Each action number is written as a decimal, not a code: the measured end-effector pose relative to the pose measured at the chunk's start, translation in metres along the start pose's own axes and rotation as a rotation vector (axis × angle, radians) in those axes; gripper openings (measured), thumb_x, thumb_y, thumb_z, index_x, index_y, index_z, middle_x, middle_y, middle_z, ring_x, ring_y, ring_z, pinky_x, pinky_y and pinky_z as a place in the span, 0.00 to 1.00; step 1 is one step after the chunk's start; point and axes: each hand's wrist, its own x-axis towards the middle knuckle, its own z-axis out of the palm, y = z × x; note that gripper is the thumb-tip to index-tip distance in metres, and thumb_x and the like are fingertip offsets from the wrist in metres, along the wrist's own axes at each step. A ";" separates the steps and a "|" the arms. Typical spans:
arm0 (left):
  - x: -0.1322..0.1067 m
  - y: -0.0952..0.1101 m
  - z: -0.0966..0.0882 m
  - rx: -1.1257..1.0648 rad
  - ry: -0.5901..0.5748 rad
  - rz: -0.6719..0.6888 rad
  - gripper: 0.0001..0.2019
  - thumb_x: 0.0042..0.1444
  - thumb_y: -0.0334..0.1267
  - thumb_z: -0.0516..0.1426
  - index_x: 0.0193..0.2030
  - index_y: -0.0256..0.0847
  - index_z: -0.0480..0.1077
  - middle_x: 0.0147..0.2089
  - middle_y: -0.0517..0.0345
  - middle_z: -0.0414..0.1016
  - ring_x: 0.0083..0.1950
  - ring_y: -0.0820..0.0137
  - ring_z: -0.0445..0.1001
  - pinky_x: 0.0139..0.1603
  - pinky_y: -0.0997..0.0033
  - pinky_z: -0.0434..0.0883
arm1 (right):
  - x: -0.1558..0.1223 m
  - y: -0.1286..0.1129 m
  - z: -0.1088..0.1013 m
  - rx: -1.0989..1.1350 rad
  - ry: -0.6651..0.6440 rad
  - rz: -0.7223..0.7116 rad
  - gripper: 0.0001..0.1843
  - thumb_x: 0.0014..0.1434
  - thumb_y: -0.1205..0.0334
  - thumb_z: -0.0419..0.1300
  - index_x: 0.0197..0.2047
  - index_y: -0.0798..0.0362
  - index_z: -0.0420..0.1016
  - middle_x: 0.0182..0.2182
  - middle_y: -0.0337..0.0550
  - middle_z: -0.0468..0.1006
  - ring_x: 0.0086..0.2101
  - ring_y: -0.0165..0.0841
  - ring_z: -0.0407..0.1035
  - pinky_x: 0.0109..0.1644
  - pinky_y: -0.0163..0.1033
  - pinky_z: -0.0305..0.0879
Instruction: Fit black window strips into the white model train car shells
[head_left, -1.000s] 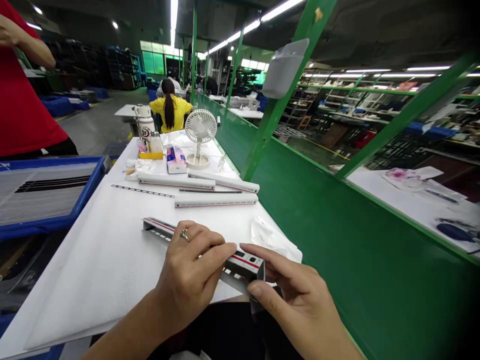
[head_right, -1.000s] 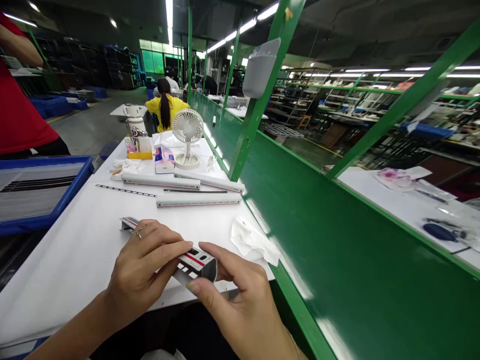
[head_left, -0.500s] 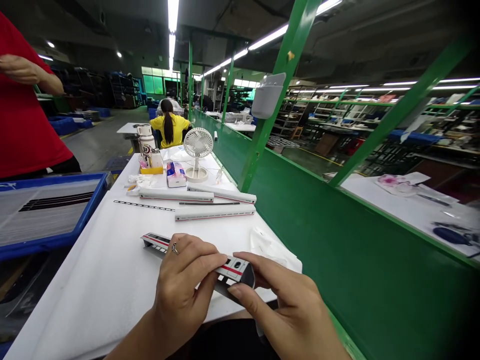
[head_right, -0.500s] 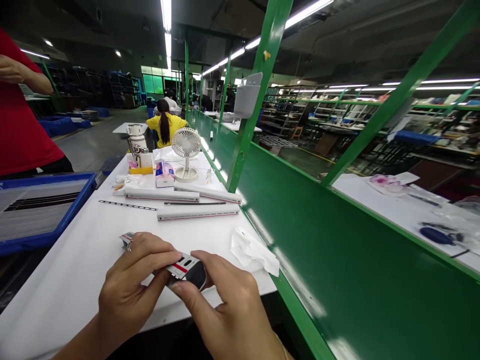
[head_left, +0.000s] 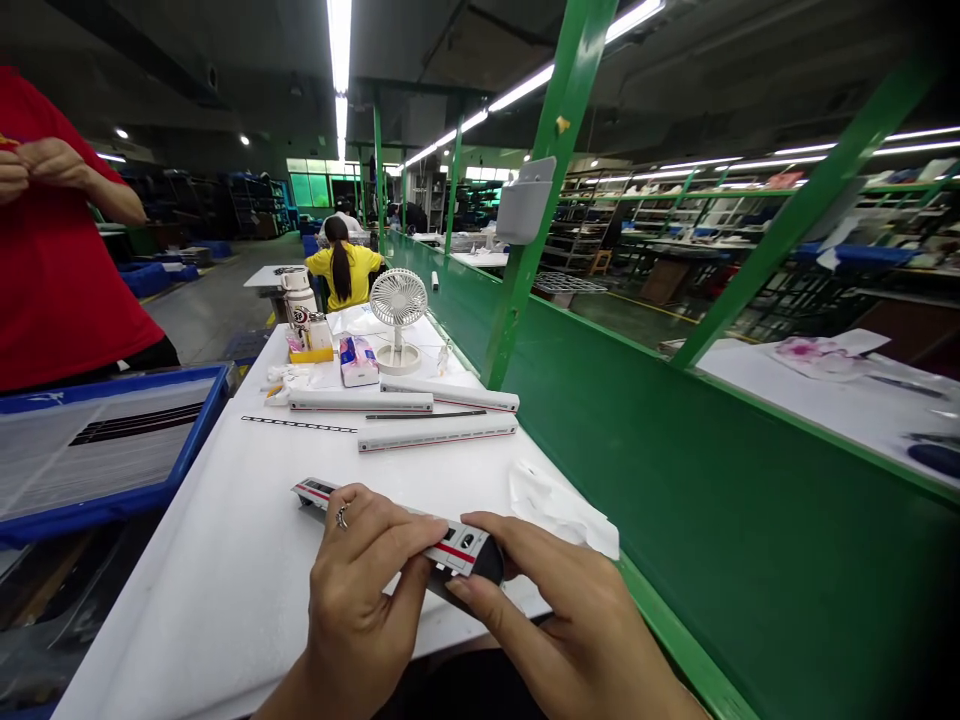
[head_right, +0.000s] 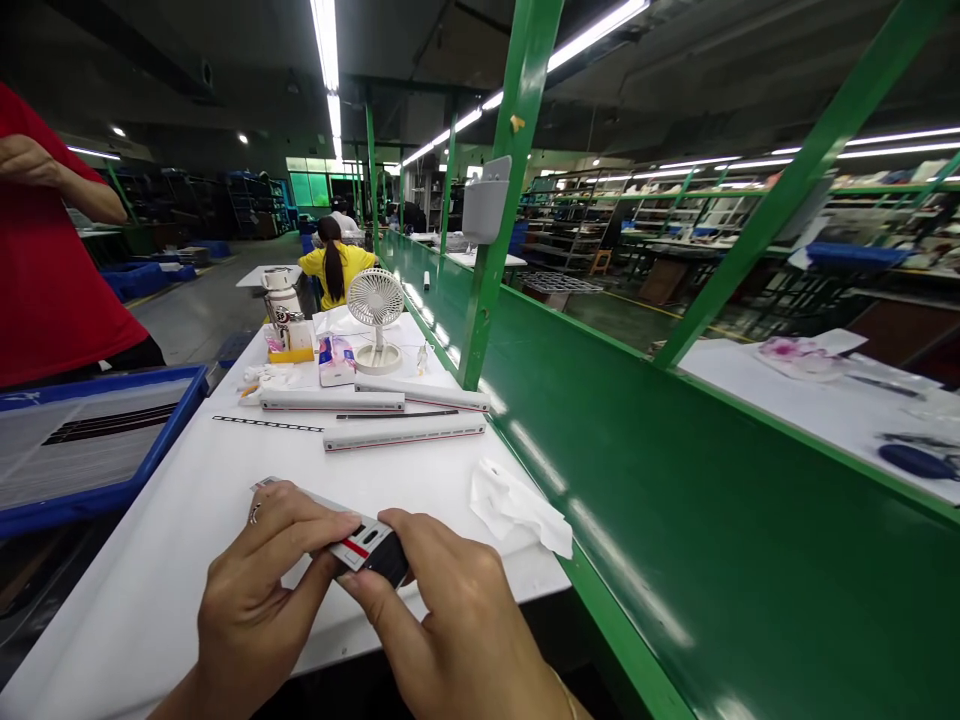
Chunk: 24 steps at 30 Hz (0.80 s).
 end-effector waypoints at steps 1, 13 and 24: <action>0.000 0.000 0.000 -0.009 -0.008 -0.015 0.14 0.52 0.19 0.53 0.40 0.40 0.71 0.31 0.59 0.73 0.32 0.71 0.69 0.38 0.61 0.63 | 0.001 -0.002 -0.001 -0.005 -0.001 0.001 0.09 0.58 0.64 0.57 0.43 0.53 0.71 0.32 0.42 0.76 0.32 0.32 0.71 0.34 0.34 0.67; -0.003 -0.005 -0.013 0.011 0.063 -0.045 0.15 0.52 0.21 0.56 0.45 0.39 0.69 0.39 0.52 0.71 0.41 0.65 0.70 0.40 0.60 0.68 | 0.013 -0.010 -0.006 -0.119 0.064 -0.158 0.09 0.57 0.63 0.59 0.43 0.52 0.69 0.30 0.37 0.77 0.28 0.30 0.72 0.30 0.33 0.65; -0.014 0.003 -0.015 0.116 0.114 0.085 0.17 0.48 0.16 0.54 0.43 0.36 0.71 0.36 0.54 0.73 0.39 0.66 0.71 0.42 0.60 0.66 | 0.005 -0.016 -0.002 -0.389 0.126 -0.341 0.13 0.64 0.60 0.46 0.44 0.54 0.70 0.32 0.47 0.79 0.31 0.35 0.75 0.30 0.34 0.72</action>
